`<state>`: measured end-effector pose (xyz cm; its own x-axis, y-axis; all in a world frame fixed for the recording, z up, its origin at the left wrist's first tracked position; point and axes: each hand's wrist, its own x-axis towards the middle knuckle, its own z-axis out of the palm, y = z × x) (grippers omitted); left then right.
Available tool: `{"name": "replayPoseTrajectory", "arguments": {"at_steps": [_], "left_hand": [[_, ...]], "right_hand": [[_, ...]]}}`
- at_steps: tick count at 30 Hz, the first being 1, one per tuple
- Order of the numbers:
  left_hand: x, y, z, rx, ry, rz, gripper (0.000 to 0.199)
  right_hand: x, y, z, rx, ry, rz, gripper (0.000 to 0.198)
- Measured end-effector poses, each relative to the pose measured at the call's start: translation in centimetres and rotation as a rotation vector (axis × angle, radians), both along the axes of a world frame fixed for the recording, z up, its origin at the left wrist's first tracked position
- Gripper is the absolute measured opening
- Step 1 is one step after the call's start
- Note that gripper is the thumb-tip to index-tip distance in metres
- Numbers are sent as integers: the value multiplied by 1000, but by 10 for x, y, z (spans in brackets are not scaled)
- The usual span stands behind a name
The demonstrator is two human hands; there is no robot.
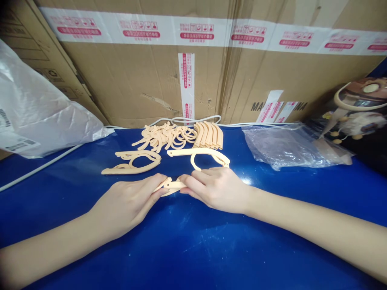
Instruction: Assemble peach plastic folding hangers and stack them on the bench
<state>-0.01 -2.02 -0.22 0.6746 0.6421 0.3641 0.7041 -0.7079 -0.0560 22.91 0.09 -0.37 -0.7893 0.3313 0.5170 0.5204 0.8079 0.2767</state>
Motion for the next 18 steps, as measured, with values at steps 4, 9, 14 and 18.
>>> {"name": "replayPoseTrajectory", "arguments": {"at_steps": [4, 9, 14, 18], "left_hand": [[0, 0, 1, 137, 90, 5, 38], [0, -1, 3, 237, 191, 1, 39], [0, 0, 3, 242, 149, -33, 37], [0, 1, 0, 218, 92, -25, 36]], "right_hand": [[0, 1, 0, 8, 9, 8, 28], [2, 0, 0, -5, 37, 42, 28], [2, 0, 0, -7, 42, 52, 28], [2, 0, 0, 6, 31, 42, 28]]}}
